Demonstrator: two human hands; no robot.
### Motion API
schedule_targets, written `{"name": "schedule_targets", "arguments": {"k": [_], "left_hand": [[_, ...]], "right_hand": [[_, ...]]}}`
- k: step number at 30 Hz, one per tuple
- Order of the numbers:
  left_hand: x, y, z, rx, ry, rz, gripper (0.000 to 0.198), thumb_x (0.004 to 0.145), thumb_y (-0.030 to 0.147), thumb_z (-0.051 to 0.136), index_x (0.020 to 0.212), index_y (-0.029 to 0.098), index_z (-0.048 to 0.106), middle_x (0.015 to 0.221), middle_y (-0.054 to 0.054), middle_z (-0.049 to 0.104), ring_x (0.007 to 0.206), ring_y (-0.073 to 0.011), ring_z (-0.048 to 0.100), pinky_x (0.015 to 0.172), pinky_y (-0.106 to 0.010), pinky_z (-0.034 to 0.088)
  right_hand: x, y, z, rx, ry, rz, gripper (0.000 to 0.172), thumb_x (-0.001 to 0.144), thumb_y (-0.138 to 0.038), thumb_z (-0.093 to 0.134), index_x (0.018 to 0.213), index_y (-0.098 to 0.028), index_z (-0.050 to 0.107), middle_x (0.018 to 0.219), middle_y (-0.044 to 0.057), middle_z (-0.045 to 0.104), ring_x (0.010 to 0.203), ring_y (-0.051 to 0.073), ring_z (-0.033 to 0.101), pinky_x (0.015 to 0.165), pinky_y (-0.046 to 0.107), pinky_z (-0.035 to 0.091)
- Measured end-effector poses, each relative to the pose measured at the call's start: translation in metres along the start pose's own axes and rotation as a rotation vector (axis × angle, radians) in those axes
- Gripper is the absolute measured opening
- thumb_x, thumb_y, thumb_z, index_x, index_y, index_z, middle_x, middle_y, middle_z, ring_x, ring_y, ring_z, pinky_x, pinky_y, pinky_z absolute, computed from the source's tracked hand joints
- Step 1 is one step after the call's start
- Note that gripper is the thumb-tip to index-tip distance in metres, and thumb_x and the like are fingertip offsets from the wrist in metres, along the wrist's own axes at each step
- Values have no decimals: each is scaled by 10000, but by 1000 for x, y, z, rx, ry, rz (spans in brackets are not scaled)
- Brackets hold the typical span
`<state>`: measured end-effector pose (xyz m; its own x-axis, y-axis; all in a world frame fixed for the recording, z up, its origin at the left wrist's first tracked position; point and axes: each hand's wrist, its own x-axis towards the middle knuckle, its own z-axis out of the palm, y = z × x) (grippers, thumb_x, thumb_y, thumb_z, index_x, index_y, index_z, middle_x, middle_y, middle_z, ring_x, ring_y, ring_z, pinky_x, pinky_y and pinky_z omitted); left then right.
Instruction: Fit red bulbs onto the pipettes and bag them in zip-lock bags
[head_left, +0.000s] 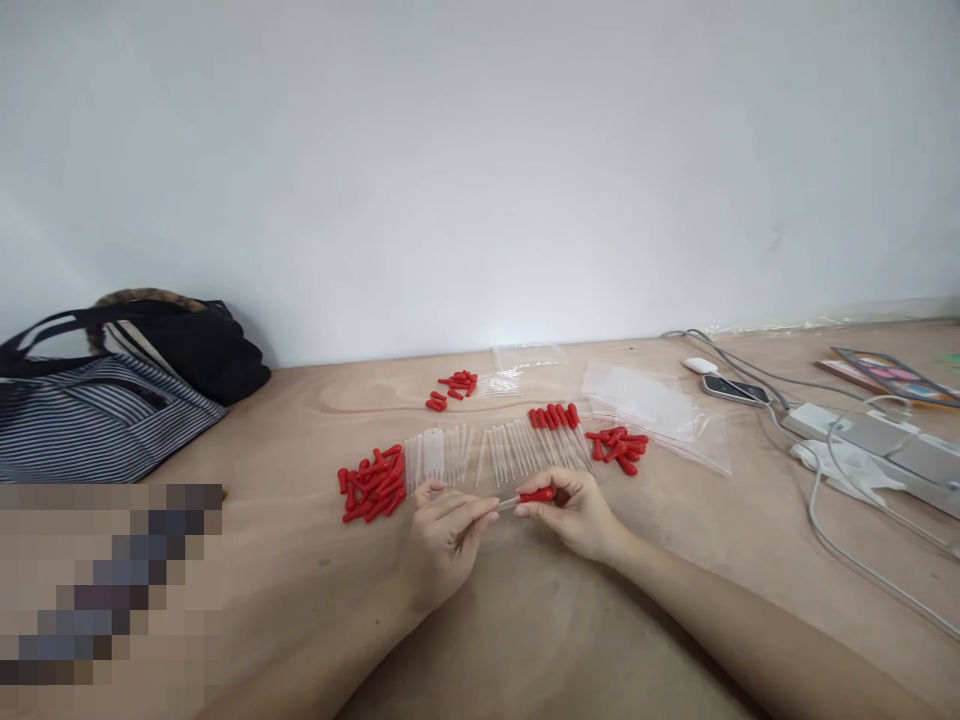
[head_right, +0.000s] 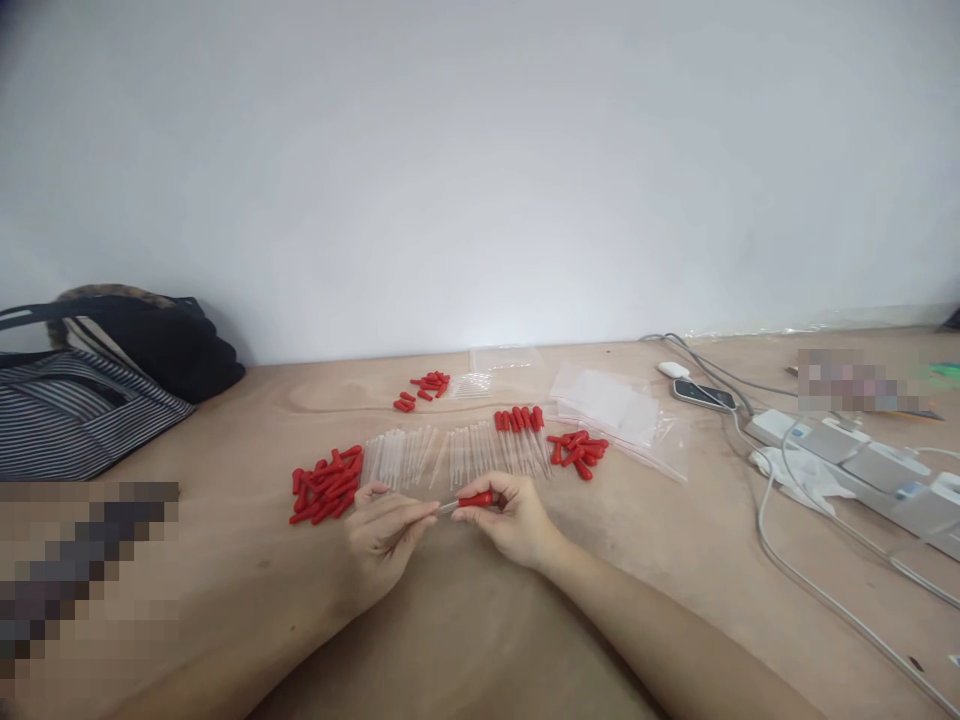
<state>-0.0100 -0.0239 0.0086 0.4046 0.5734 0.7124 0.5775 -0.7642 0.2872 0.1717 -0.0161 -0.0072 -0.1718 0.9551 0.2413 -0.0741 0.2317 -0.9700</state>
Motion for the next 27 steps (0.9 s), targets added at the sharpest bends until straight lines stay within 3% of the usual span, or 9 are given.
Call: {"name": "schedule_targets", "arguments": {"k": [9,16,22,27], "left_hand": [[0,5,3,-77,-23,-24,137,754,145,533,815,232,620,654,45,669,551,-107,595,757,-336,345],[7,4,-4,-67,-93,-55,147,778,170,493,794,228,628,648,35,682,543,-106,601,757,-333,355],[6,1,-3,-54,-93,-40,138,773,167,502,785,223,627,672,27,689,560,-108,606,767,-330,354],[5,3,-1,-58,-109,-110,138,777,201,491,773,224,627,629,32,679,541,-111,598,764,-334,370]], "right_hand": [[-2,-3,2,-11,-17,74,263,474,-316,761,604,-159,595,549,-7,623,510,118,578,482,219,463],[3,-7,-11,-240,-149,-94,213,619,-286,684,783,-160,631,693,23,650,641,135,605,600,250,489],[2,-4,-12,-292,-135,-182,141,658,-290,649,718,-163,647,678,38,653,624,138,593,566,256,481],[2,-1,-6,-138,-56,-27,191,586,-318,700,659,-163,615,594,8,632,542,114,574,510,232,474]]}}
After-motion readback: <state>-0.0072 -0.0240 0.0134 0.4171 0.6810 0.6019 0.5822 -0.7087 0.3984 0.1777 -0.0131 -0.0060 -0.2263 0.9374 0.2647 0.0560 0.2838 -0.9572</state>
